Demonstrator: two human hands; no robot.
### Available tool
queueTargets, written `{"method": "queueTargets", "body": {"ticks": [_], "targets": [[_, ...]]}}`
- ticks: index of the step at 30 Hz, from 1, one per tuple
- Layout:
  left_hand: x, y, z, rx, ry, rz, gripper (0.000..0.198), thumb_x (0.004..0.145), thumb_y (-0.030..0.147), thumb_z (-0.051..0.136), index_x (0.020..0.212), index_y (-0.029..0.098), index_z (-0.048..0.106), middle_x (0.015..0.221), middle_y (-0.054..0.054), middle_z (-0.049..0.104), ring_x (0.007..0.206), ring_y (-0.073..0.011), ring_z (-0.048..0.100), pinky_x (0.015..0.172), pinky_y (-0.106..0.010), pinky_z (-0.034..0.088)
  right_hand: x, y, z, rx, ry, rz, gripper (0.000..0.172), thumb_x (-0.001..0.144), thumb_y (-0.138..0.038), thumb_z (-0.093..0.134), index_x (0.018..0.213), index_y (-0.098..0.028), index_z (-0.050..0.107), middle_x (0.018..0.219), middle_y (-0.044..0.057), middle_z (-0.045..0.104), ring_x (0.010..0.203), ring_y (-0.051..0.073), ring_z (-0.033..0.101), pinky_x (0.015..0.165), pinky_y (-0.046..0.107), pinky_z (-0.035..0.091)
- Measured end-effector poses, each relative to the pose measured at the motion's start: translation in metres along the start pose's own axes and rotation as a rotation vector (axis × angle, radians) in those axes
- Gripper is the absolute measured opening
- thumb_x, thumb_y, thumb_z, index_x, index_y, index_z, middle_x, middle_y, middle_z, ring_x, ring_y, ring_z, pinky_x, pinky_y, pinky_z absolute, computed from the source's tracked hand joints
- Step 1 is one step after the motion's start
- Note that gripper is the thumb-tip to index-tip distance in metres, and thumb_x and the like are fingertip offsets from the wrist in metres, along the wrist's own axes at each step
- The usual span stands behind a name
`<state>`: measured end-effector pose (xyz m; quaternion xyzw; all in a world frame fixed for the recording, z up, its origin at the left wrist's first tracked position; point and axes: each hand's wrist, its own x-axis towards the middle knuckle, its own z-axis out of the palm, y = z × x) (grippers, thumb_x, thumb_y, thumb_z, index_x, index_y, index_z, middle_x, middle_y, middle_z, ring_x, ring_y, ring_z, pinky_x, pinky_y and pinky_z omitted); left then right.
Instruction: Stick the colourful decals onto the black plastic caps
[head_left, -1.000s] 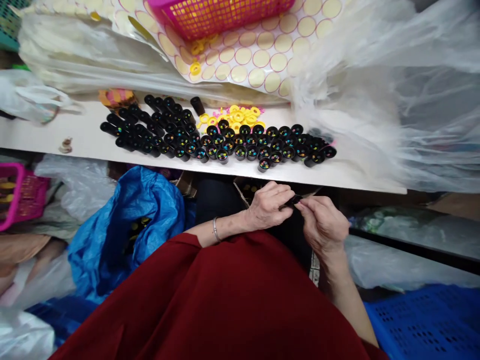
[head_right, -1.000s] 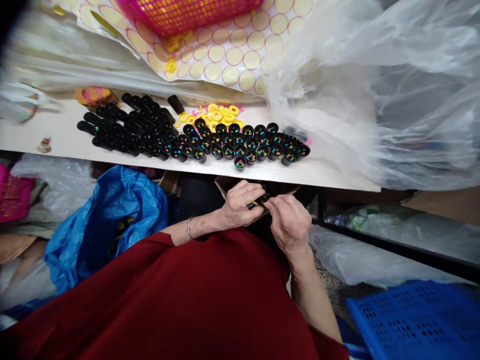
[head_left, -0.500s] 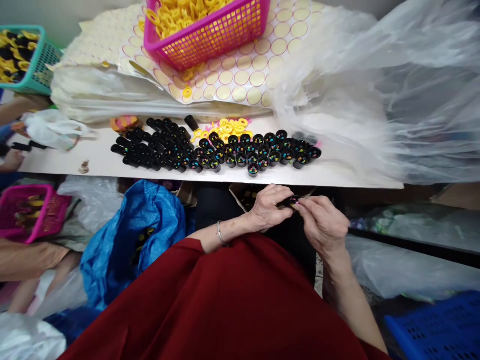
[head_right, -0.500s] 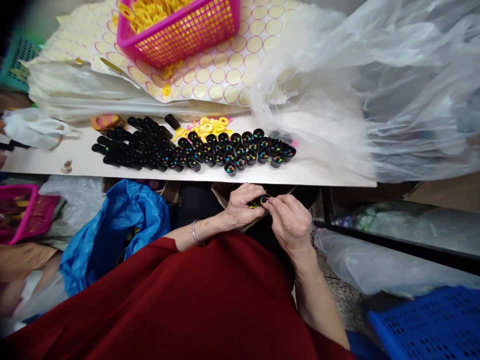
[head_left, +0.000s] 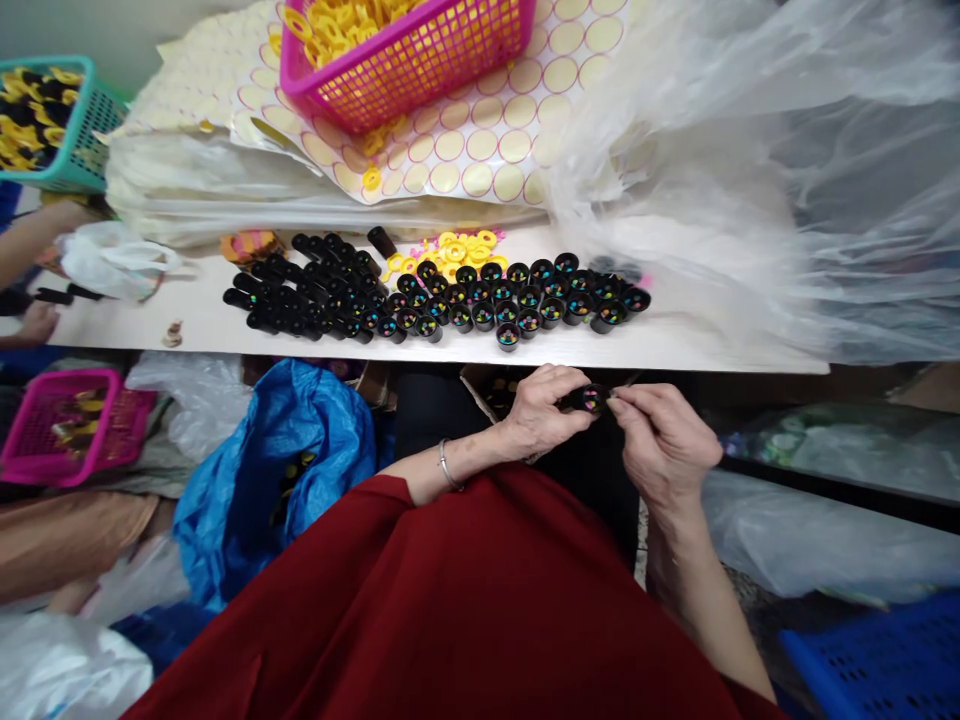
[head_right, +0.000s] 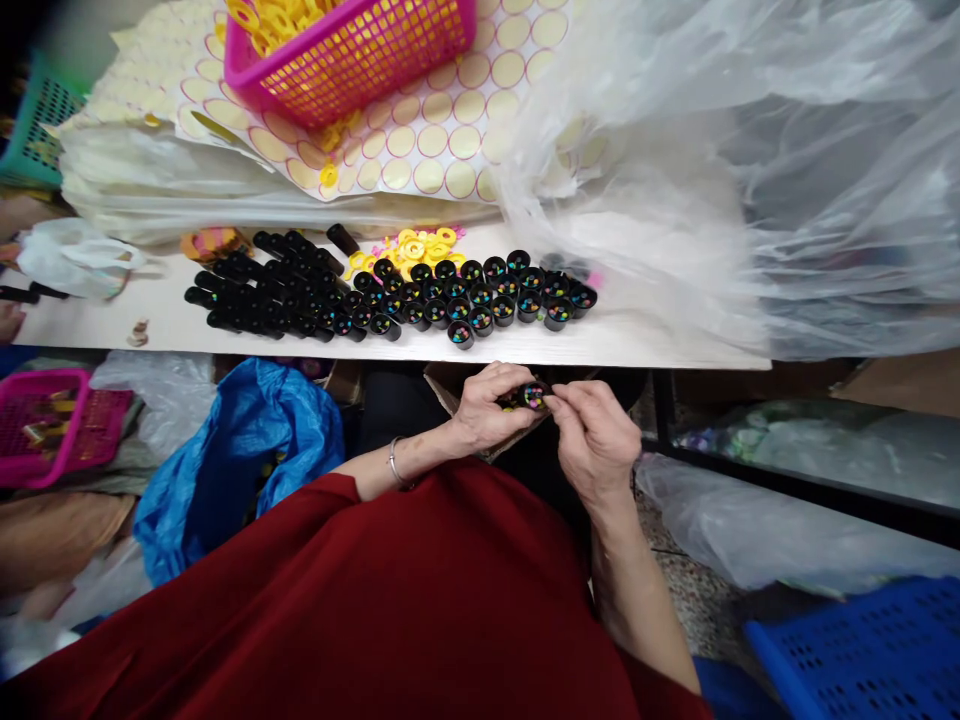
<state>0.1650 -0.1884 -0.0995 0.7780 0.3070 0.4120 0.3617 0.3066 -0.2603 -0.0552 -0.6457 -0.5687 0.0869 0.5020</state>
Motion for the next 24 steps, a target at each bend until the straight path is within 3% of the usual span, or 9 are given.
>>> {"method": "queueTargets", "body": {"ticks": [4, 6, 8, 14, 19, 24], "targets": [[0.0, -0.002, -0.001, 0.04, 0.065, 0.068, 0.014, 0.079, 0.024, 0.068, 0.092, 0.018, 0.071, 0.087, -0.006, 0.074, 0.076, -0.0159, 0.064, 0.073, -0.033, 0.054, -0.001, 0.011, 0.004, 0.212, 0.164, 0.211, 0.008, 0.084, -0.028, 0.072, 0.091, -0.023, 0.073, 0.082, 0.001, 0.066, 0.064, 0.015, 0.061, 0.055, 0.03, 0.05], [-0.001, -0.003, -0.002, 0.065, 0.07, 0.058, 0.016, 0.078, 0.023, 0.068, 0.092, 0.018, 0.071, 0.086, -0.006, 0.073, 0.075, -0.0162, 0.064, 0.073, -0.033, 0.054, 0.003, 0.018, 0.005, 0.233, 0.2, 0.241, 0.012, 0.082, -0.029, 0.075, 0.091, -0.022, 0.073, 0.082, 0.001, 0.066, 0.064, 0.014, 0.06, 0.056, 0.03, 0.049], [-0.004, -0.005, -0.006, 0.084, 0.07, 0.037, 0.019, 0.075, 0.022, 0.069, 0.093, 0.018, 0.071, 0.085, -0.006, 0.073, 0.075, -0.0164, 0.064, 0.074, -0.033, 0.055, 0.011, 0.022, 0.007, 0.183, 0.163, 0.199, 0.011, 0.081, -0.029, 0.075, 0.09, -0.023, 0.073, 0.084, 0.002, 0.065, 0.066, 0.015, 0.06, 0.058, 0.03, 0.051], [-0.017, -0.011, -0.026, 0.147, 0.196, 0.087, 0.016, 0.076, 0.021, 0.067, 0.091, 0.017, 0.071, 0.083, -0.006, 0.073, 0.075, -0.0165, 0.065, 0.073, -0.032, 0.056, 0.026, 0.007, 0.024, 0.124, -0.129, 0.022, 0.004, 0.084, -0.025, 0.068, 0.085, -0.025, 0.072, 0.085, 0.003, 0.065, 0.071, 0.017, 0.062, 0.064, 0.033, 0.053], [-0.023, -0.015, -0.037, 0.207, 0.192, 0.059, 0.016, 0.076, 0.021, 0.066, 0.091, 0.019, 0.07, 0.086, -0.006, 0.075, 0.077, -0.0175, 0.066, 0.074, -0.035, 0.056, 0.014, -0.008, 0.035, 0.291, -0.113, 0.1, 0.002, 0.082, -0.023, 0.071, 0.084, -0.024, 0.071, 0.088, 0.003, 0.064, 0.077, 0.018, 0.063, 0.063, 0.032, 0.053], [-0.023, -0.017, -0.034, 0.153, 0.186, 0.096, 0.023, 0.075, 0.022, 0.067, 0.097, 0.018, 0.069, 0.09, -0.006, 0.075, 0.082, -0.0186, 0.068, 0.076, -0.036, 0.058, 0.003, -0.012, 0.032, 0.374, -0.097, 0.183, 0.004, 0.079, -0.024, 0.075, 0.082, -0.024, 0.072, 0.093, 0.005, 0.066, 0.085, 0.019, 0.065, 0.067, 0.034, 0.054]]}}
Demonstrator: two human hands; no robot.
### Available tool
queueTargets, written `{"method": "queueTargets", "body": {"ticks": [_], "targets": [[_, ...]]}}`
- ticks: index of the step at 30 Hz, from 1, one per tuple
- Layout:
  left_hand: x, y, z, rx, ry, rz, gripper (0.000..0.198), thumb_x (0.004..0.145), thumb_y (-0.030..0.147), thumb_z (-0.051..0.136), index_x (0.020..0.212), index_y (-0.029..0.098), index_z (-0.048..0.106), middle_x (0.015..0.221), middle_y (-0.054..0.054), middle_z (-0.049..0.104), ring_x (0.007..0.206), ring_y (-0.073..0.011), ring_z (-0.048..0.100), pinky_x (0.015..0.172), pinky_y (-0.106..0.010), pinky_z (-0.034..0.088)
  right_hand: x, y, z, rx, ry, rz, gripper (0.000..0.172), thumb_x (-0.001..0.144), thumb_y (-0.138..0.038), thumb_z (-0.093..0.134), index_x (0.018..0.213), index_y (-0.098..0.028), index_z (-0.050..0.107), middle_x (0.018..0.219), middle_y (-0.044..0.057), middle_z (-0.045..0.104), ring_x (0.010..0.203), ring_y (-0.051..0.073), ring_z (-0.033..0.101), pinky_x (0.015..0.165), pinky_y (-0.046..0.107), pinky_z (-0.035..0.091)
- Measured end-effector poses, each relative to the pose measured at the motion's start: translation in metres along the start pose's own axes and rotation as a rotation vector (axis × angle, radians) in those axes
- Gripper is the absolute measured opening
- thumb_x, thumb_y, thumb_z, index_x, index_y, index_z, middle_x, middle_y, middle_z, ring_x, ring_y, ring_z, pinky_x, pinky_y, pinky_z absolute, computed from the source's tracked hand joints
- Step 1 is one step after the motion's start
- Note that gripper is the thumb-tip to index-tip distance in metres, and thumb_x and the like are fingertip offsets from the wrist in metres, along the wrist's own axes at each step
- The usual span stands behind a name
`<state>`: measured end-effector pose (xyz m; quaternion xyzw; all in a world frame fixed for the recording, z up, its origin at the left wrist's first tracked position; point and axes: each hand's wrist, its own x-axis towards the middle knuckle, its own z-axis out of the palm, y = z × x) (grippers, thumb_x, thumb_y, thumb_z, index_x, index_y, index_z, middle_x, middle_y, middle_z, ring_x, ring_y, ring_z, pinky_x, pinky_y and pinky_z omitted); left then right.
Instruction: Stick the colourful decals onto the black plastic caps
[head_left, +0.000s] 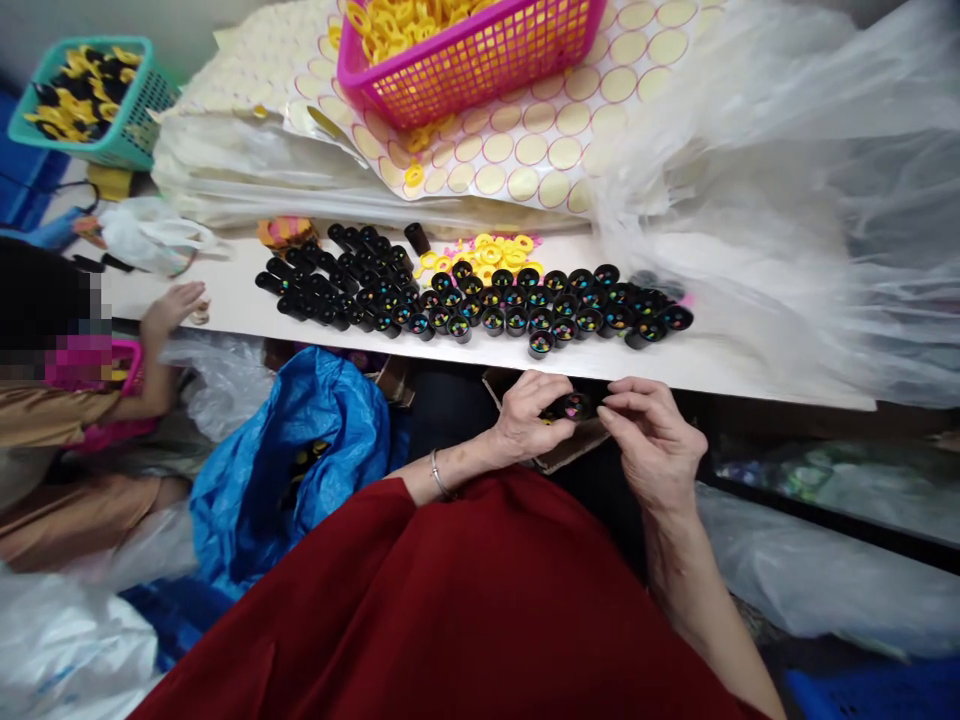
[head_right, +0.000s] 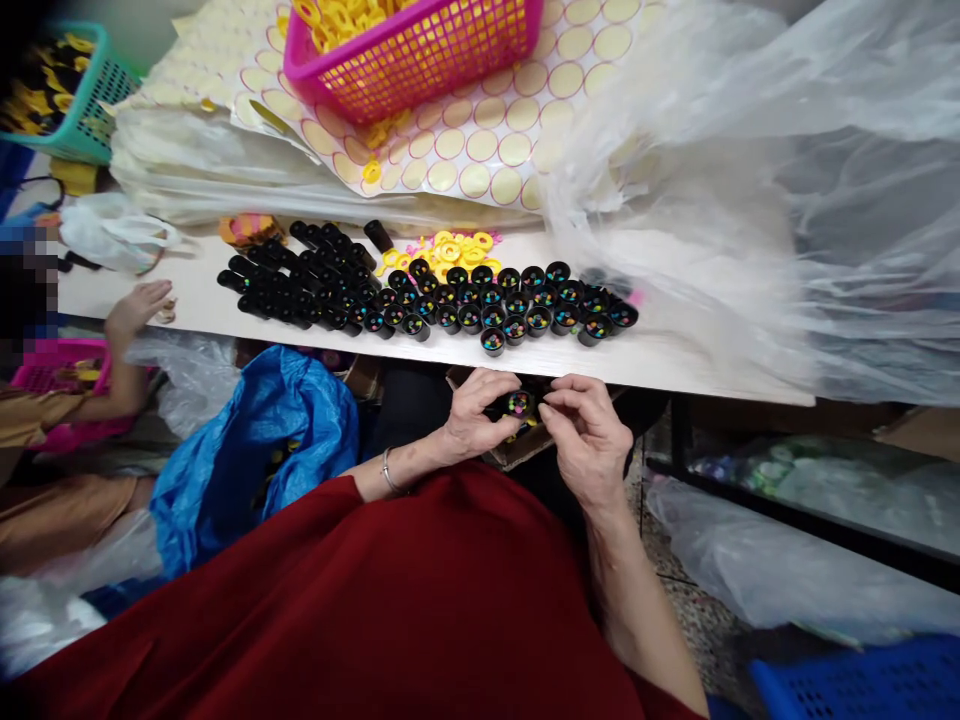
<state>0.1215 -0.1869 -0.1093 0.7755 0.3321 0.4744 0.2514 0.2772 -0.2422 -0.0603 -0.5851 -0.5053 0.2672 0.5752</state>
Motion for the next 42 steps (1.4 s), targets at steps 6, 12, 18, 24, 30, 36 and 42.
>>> {"method": "queueTargets", "body": {"ticks": [6, 12, 18, 24, 30, 36, 42], "targets": [[-0.005, -0.001, 0.001, -0.058, -0.046, -0.046, 0.027, 0.077, 0.022, 0.068, 0.103, 0.017, 0.069, 0.096, -0.007, 0.074, 0.088, -0.0184, 0.069, 0.082, -0.034, 0.059, -0.011, 0.007, 0.001, 0.059, 0.034, 0.05, 0.006, 0.081, -0.026, 0.074, 0.085, -0.023, 0.073, 0.096, 0.006, 0.068, 0.089, 0.019, 0.065, 0.07, 0.032, 0.053], [-0.003, 0.002, 0.0, -0.142, -0.026, -0.057, 0.026, 0.076, 0.019, 0.07, 0.102, 0.017, 0.07, 0.092, -0.006, 0.074, 0.085, -0.017, 0.068, 0.08, -0.032, 0.058, -0.018, 0.012, 0.006, 0.118, 0.122, 0.073, 0.007, 0.081, -0.025, 0.075, 0.086, -0.022, 0.072, 0.096, 0.005, 0.067, 0.091, 0.017, 0.064, 0.071, 0.029, 0.051], [-0.003, 0.003, -0.011, -0.036, 0.091, -0.016, 0.021, 0.078, 0.026, 0.073, 0.097, 0.018, 0.071, 0.086, -0.005, 0.074, 0.079, -0.016, 0.067, 0.074, -0.031, 0.057, -0.017, 0.01, 0.002, 0.086, 0.141, 0.077, 0.011, 0.08, -0.028, 0.077, 0.086, -0.021, 0.072, 0.095, 0.005, 0.067, 0.088, 0.017, 0.064, 0.071, 0.03, 0.052], [0.001, -0.016, -0.045, 0.184, 0.286, -0.087, 0.016, 0.077, 0.022, 0.074, 0.091, 0.018, 0.07, 0.082, -0.004, 0.073, 0.077, -0.0164, 0.064, 0.073, -0.031, 0.054, 0.017, 0.0, -0.004, -0.148, 0.031, -0.117, 0.007, 0.085, -0.029, 0.07, 0.085, -0.022, 0.07, 0.091, 0.005, 0.067, 0.083, 0.018, 0.064, 0.071, 0.033, 0.052], [0.005, -0.033, -0.056, 0.282, 0.295, -0.16, 0.011, 0.079, 0.024, 0.072, 0.09, 0.019, 0.071, 0.086, -0.005, 0.074, 0.079, -0.0173, 0.064, 0.074, -0.031, 0.054, 0.124, -0.012, 0.017, -0.467, -0.239, -0.36, 0.015, 0.087, -0.029, 0.058, 0.078, -0.024, 0.068, 0.091, 0.007, 0.07, 0.087, 0.023, 0.066, 0.085, 0.041, 0.053], [0.009, -0.042, -0.052, 0.329, 0.248, -0.16, 0.016, 0.078, 0.03, 0.077, 0.089, 0.019, 0.072, 0.084, -0.005, 0.075, 0.073, -0.0178, 0.064, 0.069, -0.031, 0.054, 0.214, -0.005, 0.074, -0.862, -0.656, -0.195, 0.025, 0.085, -0.021, 0.05, 0.081, -0.02, 0.075, 0.094, 0.009, 0.073, 0.088, 0.023, 0.067, 0.08, 0.034, 0.049], [0.012, -0.048, -0.053, 0.34, 0.234, -0.119, 0.024, 0.078, 0.037, 0.079, 0.091, 0.019, 0.074, 0.081, -0.005, 0.074, 0.07, -0.0178, 0.064, 0.066, -0.031, 0.054, 0.25, 0.005, 0.12, -1.172, -0.812, -0.022, 0.033, 0.083, -0.013, 0.053, 0.106, -0.015, 0.077, 0.107, 0.015, 0.074, 0.097, 0.025, 0.066, 0.077, 0.029, 0.045]]}}
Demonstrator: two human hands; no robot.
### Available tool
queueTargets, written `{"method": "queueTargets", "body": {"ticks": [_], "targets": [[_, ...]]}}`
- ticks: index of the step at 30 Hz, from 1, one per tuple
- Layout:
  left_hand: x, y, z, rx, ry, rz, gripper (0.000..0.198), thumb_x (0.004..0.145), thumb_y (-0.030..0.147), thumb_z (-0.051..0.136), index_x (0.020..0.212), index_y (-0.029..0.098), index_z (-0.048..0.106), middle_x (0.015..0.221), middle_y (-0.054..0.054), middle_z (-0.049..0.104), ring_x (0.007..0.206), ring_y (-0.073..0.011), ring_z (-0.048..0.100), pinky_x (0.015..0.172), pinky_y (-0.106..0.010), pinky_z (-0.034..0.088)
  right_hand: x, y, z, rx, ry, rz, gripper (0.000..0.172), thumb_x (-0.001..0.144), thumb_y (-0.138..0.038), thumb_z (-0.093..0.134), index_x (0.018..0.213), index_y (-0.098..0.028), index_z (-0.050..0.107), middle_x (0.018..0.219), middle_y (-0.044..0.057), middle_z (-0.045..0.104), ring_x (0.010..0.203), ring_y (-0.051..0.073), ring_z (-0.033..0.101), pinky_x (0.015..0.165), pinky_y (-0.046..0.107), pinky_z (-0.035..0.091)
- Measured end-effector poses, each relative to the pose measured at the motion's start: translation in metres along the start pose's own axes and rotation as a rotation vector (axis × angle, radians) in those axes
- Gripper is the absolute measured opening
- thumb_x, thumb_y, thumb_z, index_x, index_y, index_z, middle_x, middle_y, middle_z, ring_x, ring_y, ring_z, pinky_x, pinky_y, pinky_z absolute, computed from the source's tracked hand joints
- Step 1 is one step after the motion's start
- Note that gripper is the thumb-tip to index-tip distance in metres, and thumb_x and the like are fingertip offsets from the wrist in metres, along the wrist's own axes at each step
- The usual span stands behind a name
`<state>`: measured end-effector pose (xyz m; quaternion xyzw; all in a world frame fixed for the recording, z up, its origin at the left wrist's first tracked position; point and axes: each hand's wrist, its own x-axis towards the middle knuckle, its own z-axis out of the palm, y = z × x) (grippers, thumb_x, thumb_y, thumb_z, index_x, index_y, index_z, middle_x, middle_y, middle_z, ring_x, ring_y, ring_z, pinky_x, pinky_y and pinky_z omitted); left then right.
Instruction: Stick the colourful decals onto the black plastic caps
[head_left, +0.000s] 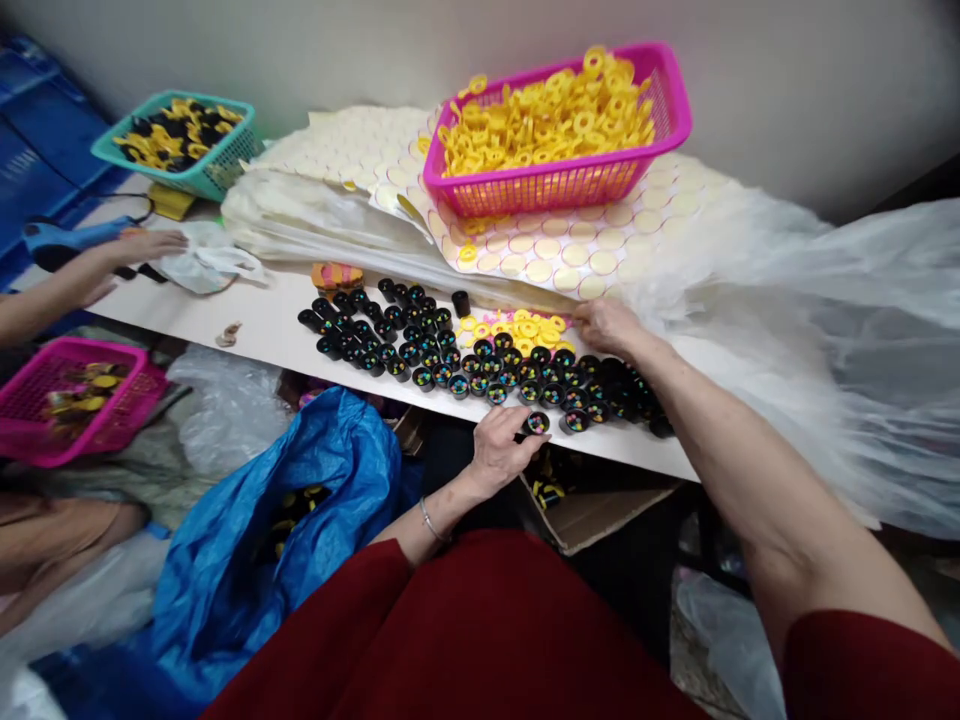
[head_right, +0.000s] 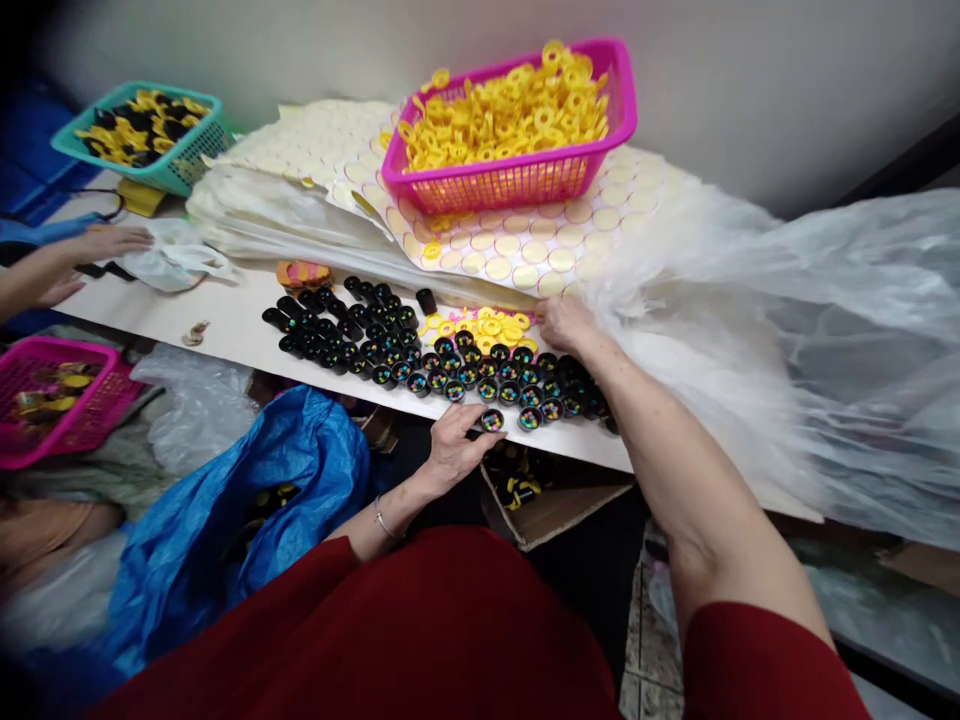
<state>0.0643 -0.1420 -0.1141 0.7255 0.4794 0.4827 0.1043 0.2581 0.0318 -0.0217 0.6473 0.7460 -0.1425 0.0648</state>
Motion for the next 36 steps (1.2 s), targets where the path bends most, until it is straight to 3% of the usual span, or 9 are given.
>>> {"method": "queueTargets", "body": {"ticks": [4, 9, 14, 21, 25, 27, 30, 33, 36], "targets": [[-0.001, -0.002, 0.002, -0.022, 0.002, 0.005, 0.027, 0.079, 0.041, 0.078, 0.093, 0.019, 0.073, 0.082, -0.006, 0.075, 0.071, -0.0173, 0.066, 0.068, -0.03, 0.055, 0.008, -0.008, -0.001, -0.054, -0.032, 0.025, 0.032, 0.089, -0.018, 0.055, 0.112, -0.011, 0.075, 0.115, 0.02, 0.072, 0.106, 0.029, 0.065, 0.081, 0.033, 0.045], [-0.003, -0.001, 0.004, -0.014, 0.01, -0.003, 0.026, 0.08, 0.04, 0.077, 0.094, 0.019, 0.072, 0.084, -0.006, 0.076, 0.074, -0.0172, 0.067, 0.069, -0.03, 0.055, 0.001, -0.015, -0.002, -0.074, -0.077, 0.042, 0.034, 0.091, -0.012, 0.051, 0.118, -0.007, 0.071, 0.123, 0.024, 0.068, 0.117, 0.029, 0.061, 0.089, 0.033, 0.044], [-0.002, 0.0, 0.002, -0.032, -0.025, -0.039, 0.025, 0.08, 0.038, 0.076, 0.095, 0.019, 0.072, 0.085, -0.006, 0.076, 0.075, -0.0177, 0.067, 0.07, -0.031, 0.055, 0.001, -0.017, -0.001, -0.078, -0.054, 0.116, 0.038, 0.092, -0.011, 0.049, 0.124, 0.001, 0.065, 0.122, 0.03, 0.065, 0.117, 0.032, 0.062, 0.089, 0.036, 0.046], [-0.004, 0.001, 0.002, -0.015, -0.022, -0.052, 0.023, 0.079, 0.035, 0.076, 0.095, 0.019, 0.072, 0.085, -0.006, 0.075, 0.072, -0.0188, 0.065, 0.068, -0.032, 0.054, 0.011, -0.011, 0.005, -0.085, -0.041, 0.075, 0.034, 0.078, -0.005, 0.058, 0.109, -0.006, 0.073, 0.109, 0.022, 0.072, 0.105, 0.031, 0.066, 0.081, 0.034, 0.048], [-0.004, -0.002, 0.002, -0.031, -0.033, -0.079, 0.025, 0.077, 0.035, 0.077, 0.096, 0.02, 0.072, 0.085, -0.006, 0.075, 0.073, -0.0187, 0.066, 0.07, -0.033, 0.055, 0.009, -0.006, -0.005, -0.081, -0.014, 0.069, 0.031, 0.075, -0.007, 0.059, 0.102, -0.009, 0.074, 0.098, 0.018, 0.073, 0.097, 0.028, 0.067, 0.077, 0.031, 0.048], [-0.003, -0.001, -0.001, -0.077, -0.016, -0.068, 0.025, 0.078, 0.035, 0.077, 0.096, 0.019, 0.072, 0.083, -0.005, 0.074, 0.072, -0.0178, 0.065, 0.069, -0.032, 0.054, -0.01, 0.0, -0.013, -0.013, 0.057, 0.039, 0.028, 0.078, -0.011, 0.057, 0.1, -0.01, 0.074, 0.094, 0.017, 0.073, 0.093, 0.027, 0.066, 0.076, 0.031, 0.047], [-0.002, 0.006, -0.008, -0.143, 0.022, -0.02, 0.024, 0.079, 0.032, 0.077, 0.097, 0.018, 0.071, 0.082, -0.006, 0.074, 0.072, -0.0172, 0.064, 0.068, -0.031, 0.054, -0.07, 0.01, -0.011, 0.233, 0.245, -0.08, 0.023, 0.086, -0.022, 0.051, 0.094, -0.015, 0.071, 0.081, 0.01, 0.07, 0.081, 0.024, 0.064, 0.073, 0.032, 0.048], [-0.005, 0.018, -0.011, -0.19, -0.007, 0.016, 0.02, 0.08, 0.028, 0.076, 0.095, 0.018, 0.07, 0.083, -0.006, 0.075, 0.073, -0.017, 0.065, 0.069, -0.031, 0.054, -0.148, 0.016, 0.018, 0.356, 0.325, -0.083, 0.018, 0.09, -0.029, 0.05, 0.086, -0.021, 0.065, 0.078, 0.005, 0.067, 0.072, 0.02, 0.061, 0.067, 0.03, 0.045], [-0.01, 0.03, -0.008, -0.26, -0.066, 0.056, 0.017, 0.081, 0.027, 0.074, 0.095, 0.018, 0.069, 0.082, -0.005, 0.075, 0.072, -0.0165, 0.066, 0.069, -0.031, 0.054, -0.201, 0.016, 0.063, 0.291, 0.414, 0.051, 0.016, 0.091, -0.027, 0.049, 0.082, -0.022, 0.061, 0.082, 0.005, 0.066, 0.068, 0.019, 0.058, 0.062, 0.03, 0.04]]}}
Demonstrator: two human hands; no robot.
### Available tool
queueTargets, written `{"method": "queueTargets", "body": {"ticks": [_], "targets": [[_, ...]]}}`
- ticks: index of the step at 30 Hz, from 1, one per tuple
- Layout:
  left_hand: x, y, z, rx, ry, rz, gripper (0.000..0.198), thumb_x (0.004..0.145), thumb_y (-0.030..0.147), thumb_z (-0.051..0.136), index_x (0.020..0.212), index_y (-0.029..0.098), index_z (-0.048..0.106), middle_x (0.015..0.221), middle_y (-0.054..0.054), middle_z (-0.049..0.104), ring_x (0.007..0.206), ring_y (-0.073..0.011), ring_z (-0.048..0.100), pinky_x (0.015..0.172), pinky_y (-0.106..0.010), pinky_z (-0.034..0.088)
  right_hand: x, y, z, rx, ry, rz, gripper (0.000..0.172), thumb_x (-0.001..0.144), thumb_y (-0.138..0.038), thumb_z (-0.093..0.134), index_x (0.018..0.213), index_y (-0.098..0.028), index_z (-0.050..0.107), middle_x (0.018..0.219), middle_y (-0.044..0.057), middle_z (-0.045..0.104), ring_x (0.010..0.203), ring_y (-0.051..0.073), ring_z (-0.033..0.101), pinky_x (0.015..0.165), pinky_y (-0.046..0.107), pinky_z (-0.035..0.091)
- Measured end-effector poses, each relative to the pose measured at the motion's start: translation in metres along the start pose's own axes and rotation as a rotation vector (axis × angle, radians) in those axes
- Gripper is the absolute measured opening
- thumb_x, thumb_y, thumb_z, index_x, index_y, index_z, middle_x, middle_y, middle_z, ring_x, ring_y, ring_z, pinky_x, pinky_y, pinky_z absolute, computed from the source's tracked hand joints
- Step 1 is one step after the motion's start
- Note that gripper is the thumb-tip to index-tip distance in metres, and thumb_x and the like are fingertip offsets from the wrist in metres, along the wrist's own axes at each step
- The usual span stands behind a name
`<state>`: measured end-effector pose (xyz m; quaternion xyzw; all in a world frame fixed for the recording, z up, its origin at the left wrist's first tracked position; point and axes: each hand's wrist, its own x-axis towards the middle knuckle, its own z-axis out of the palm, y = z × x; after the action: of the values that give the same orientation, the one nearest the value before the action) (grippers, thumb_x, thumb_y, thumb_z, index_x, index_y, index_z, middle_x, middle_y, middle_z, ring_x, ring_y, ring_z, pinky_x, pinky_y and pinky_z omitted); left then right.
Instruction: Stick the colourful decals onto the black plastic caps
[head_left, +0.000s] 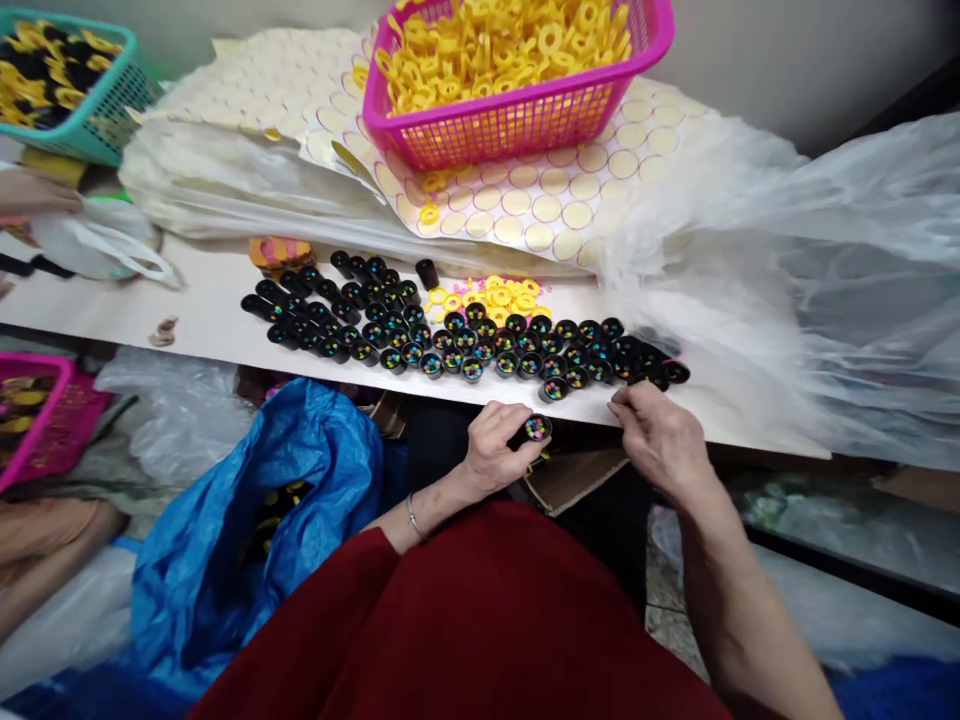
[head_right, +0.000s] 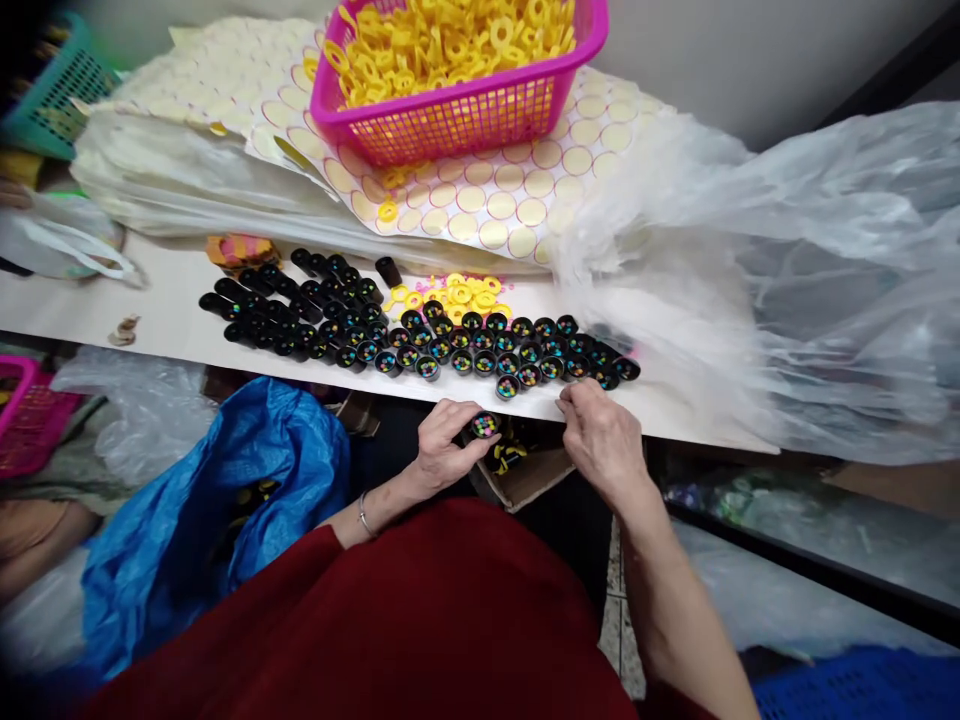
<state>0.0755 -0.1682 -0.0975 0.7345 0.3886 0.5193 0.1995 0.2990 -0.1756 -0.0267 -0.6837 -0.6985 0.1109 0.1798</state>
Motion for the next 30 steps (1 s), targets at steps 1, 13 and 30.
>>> {"method": "queueTargets", "body": {"ticks": [1, 13, 30], "targets": [[-0.002, 0.003, 0.004, -0.023, -0.016, 0.012, 0.018, 0.081, 0.028, 0.074, 0.095, 0.018, 0.07, 0.082, -0.005, 0.075, 0.072, -0.0166, 0.066, 0.069, -0.031, 0.054, -0.013, 0.003, 0.008, -0.057, 0.036, 0.037, 0.017, 0.091, -0.026, 0.047, 0.082, -0.022, 0.061, 0.083, 0.007, 0.066, 0.069, 0.019, 0.057, 0.061, 0.031, 0.038], [-0.006, 0.019, 0.036, -0.093, -0.216, -0.064, 0.022, 0.077, 0.033, 0.077, 0.094, 0.019, 0.073, 0.084, -0.005, 0.075, 0.074, -0.0178, 0.064, 0.072, -0.034, 0.055, -0.031, 0.027, 0.044, 0.088, 0.201, 0.145, 0.018, 0.09, -0.029, 0.052, 0.088, -0.023, 0.069, 0.087, 0.008, 0.063, 0.082, 0.023, 0.06, 0.073, 0.035, 0.048], [-0.012, 0.017, 0.052, -0.122, -0.341, -0.194, 0.028, 0.069, 0.028, 0.083, 0.095, 0.019, 0.074, 0.088, -0.004, 0.075, 0.081, -0.0183, 0.066, 0.078, -0.035, 0.055, -0.043, 0.028, 0.038, 0.124, 0.187, 0.18, 0.018, 0.092, -0.026, 0.045, 0.077, -0.024, 0.055, 0.083, 0.006, 0.06, 0.08, 0.021, 0.056, 0.071, 0.033, 0.044]]}}
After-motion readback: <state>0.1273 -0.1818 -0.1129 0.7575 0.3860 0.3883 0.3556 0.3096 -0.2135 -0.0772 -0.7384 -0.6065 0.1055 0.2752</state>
